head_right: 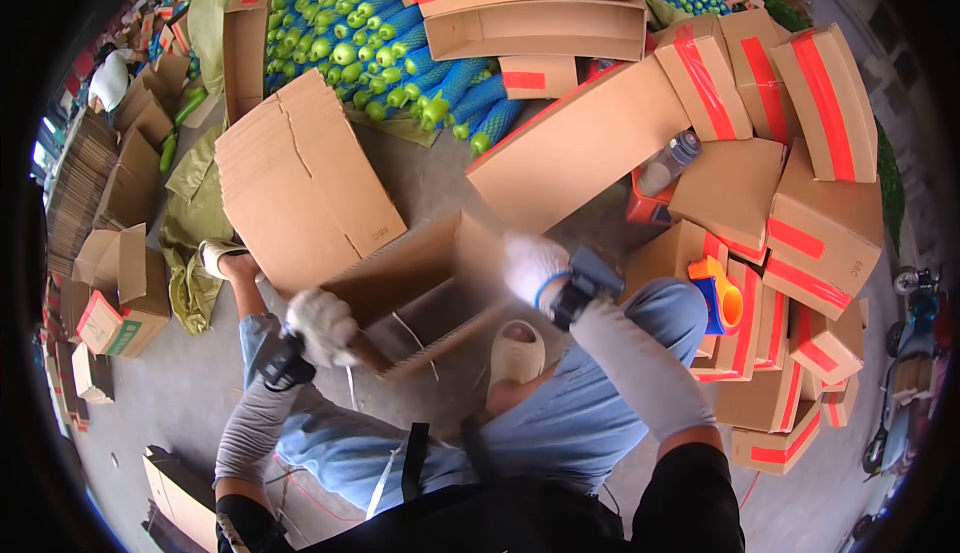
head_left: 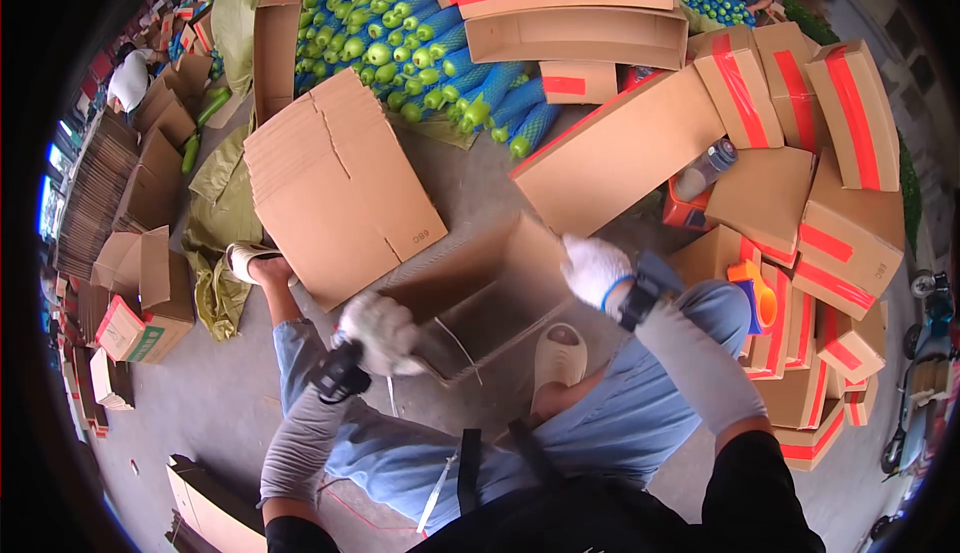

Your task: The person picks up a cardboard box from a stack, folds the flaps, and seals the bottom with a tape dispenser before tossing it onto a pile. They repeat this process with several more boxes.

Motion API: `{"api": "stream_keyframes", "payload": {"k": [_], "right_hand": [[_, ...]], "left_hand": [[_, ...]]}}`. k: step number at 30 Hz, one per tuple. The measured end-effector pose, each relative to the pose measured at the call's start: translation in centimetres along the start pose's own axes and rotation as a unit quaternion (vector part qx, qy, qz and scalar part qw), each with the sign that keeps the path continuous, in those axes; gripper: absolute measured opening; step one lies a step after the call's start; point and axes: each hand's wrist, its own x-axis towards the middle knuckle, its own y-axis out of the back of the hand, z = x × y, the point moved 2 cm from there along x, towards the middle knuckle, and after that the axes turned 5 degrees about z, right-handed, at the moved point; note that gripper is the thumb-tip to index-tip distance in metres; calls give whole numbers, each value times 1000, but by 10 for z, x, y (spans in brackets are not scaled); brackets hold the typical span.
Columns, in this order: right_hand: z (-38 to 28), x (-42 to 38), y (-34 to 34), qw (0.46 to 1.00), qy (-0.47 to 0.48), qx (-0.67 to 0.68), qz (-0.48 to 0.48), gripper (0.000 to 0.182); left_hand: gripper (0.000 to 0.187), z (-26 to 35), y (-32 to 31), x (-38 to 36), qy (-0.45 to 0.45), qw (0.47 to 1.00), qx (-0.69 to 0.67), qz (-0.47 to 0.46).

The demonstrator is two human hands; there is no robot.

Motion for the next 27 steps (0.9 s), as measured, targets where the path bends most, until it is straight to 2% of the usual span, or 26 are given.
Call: {"api": "stream_keyframes", "payload": {"k": [1, 2, 3, 4, 6, 8, 10, 12, 13, 14, 16, 17, 18, 20, 21, 22, 23, 24, 25, 26, 27], "right_hand": [[-17, -29, -14, 994, 49, -94, 15, 27], [-28, -41, -46, 999, -5, -49, 19, 34], [-50, -53, -53, 999, -1, -44, 31, 45], [-73, -59, -49, 999, 10, -42, 31, 56], [-100, -54, -56, 985, -2, -138, 103, 63], [-109, -36, -72, 973, -20, -213, 91, 66], [-112, -24, -65, 972, 64, -224, 40, 67], [-113, -10, -53, 970, 120, -210, 17, 68], [-110, -2, -53, 972, 149, -182, -22, 74], [-99, -3, -46, 992, 100, -30, -75, 75], [-94, -18, -39, 976, 162, -11, -145, 75], [-89, -28, -41, 972, 179, 12, -154, 74], [-89, -33, -34, 960, 224, 1, -170, 72], [-84, -31, -34, 958, 206, -16, -197, 67], [-84, -24, -31, 960, 198, 5, -196, 60], [-84, -16, -28, 962, 189, 28, -194, 54], [-84, -10, -26, 959, 191, 99, -184, 38], [-84, -5, -27, 961, 217, 67, -159, 33], [-84, -2, -31, 961, 241, 37, -134, 29], [-84, -2, -35, 958, 265, 4, -111, 24], [-83, 1, -39, 964, 250, 18, -87, 20]], "left_hand": [[29, -15, -1, -2, -3, 1000, -17, -5], [32, -26, -1, -3, -1, 999, -34, -12], [26, -28, -12, -6, -13, 996, -72, -46], [25, -26, -44, -29, 16, 993, -71, -88], [26, -10, -44, -7, -40, 986, -108, -120], [28, -7, -72, -2, -33, 985, -127, -115], [21, -22, -77, 6, 31, 987, -107, -115], [17, -19, -72, 17, 9, 994, -95, -49], [17, -14, -65, 14, 33, 998, -28, -40], [17, -13, -67, 3, 82, 996, -7, -46], [18, -15, -70, -21, 183, 981, 37, -58], [21, -13, -72, -34, 288, 944, -41, -155], [22, -9, -62, -34, 281, 946, -69, -142], [26, -5, -42, -33, 263, 950, -123, -114], [36, -5, -39, -49, 281, 934, -208, -79], [48, -6, -35, -53, 294, 894, -337, -5], [55, 6, -30, -61, 367, 834, -412, 23], [64, 17, -21, -63, 435, 760, -480, 49], [71, 17, -27, -70, 402, 660, -632, 55], [67, 19, -34, -75, 450, 657, -593, 120], [64, 26, -45, -75, 492, 651, -547, 188]]}}
